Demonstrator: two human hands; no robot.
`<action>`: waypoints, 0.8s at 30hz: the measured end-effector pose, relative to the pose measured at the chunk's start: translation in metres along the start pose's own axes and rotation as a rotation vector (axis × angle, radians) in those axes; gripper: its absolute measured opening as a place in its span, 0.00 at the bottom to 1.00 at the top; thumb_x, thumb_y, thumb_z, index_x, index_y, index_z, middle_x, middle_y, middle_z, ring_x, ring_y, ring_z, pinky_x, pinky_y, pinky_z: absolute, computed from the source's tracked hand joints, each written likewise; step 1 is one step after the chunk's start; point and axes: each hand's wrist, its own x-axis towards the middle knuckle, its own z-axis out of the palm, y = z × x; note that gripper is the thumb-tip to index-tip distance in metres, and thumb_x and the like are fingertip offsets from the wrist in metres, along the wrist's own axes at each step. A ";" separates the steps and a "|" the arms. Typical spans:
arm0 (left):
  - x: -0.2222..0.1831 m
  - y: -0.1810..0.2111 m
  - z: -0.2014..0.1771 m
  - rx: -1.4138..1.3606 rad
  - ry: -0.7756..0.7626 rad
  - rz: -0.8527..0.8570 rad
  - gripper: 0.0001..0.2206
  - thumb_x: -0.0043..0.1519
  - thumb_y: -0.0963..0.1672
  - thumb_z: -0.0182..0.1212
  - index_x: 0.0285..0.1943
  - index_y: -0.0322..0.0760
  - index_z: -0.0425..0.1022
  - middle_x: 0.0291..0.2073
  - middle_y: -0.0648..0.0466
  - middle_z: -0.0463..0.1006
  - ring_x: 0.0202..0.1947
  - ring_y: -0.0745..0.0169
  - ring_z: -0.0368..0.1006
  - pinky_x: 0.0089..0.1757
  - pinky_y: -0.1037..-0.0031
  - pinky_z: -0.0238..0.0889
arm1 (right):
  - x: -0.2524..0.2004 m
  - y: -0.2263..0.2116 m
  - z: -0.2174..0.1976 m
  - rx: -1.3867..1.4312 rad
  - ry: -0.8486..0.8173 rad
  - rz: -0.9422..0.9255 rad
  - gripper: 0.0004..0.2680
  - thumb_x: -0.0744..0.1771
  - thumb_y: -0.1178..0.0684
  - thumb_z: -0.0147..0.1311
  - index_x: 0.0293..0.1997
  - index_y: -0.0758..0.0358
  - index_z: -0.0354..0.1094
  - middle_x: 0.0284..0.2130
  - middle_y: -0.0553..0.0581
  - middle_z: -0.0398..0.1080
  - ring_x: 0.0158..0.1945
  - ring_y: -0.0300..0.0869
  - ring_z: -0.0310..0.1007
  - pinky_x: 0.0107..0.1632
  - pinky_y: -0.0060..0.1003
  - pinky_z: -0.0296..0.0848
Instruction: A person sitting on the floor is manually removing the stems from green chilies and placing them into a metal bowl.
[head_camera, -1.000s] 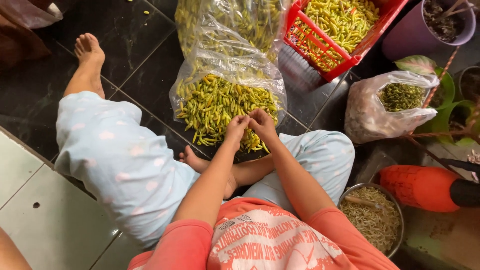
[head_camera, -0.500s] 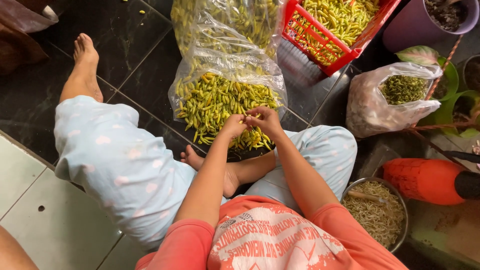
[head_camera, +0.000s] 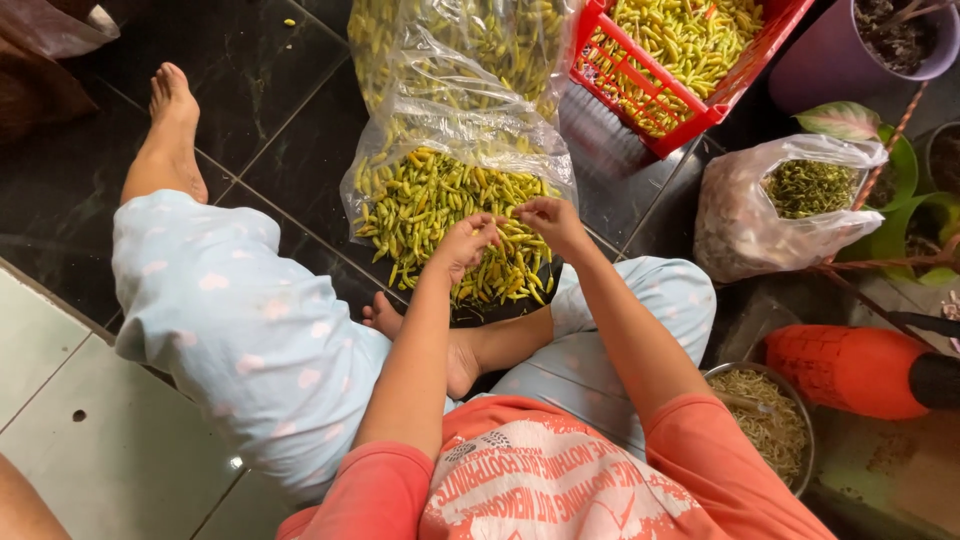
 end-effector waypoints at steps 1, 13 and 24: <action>0.005 -0.004 -0.002 0.000 -0.002 0.001 0.07 0.69 0.44 0.58 0.53 0.43 0.78 0.25 0.55 0.80 0.12 0.73 0.55 0.19 0.83 0.48 | -0.007 -0.008 0.006 -0.001 0.002 -0.001 0.07 0.69 0.59 0.61 0.49 0.70 0.77 0.36 0.64 0.78 0.38 0.42 0.74 0.42 0.38 0.71; 0.033 -0.033 -0.006 -0.389 0.521 -0.011 0.12 0.71 0.49 0.50 0.42 0.39 0.73 0.31 0.46 0.79 0.26 0.59 0.73 0.25 0.79 0.64 | -0.015 0.000 0.058 -1.087 0.131 -0.390 0.10 0.62 0.51 0.69 0.41 0.51 0.69 0.33 0.49 0.60 0.40 0.44 0.59 0.41 0.41 0.64; 0.028 -0.038 -0.003 0.075 0.502 0.019 0.05 0.66 0.46 0.61 0.43 0.42 0.77 0.33 0.54 0.80 0.24 0.68 0.72 0.23 0.81 0.66 | -0.025 0.000 0.054 -0.571 0.017 -0.078 0.08 0.71 0.58 0.49 0.55 0.56 0.72 0.44 0.58 0.70 0.31 0.44 0.71 0.38 0.41 0.75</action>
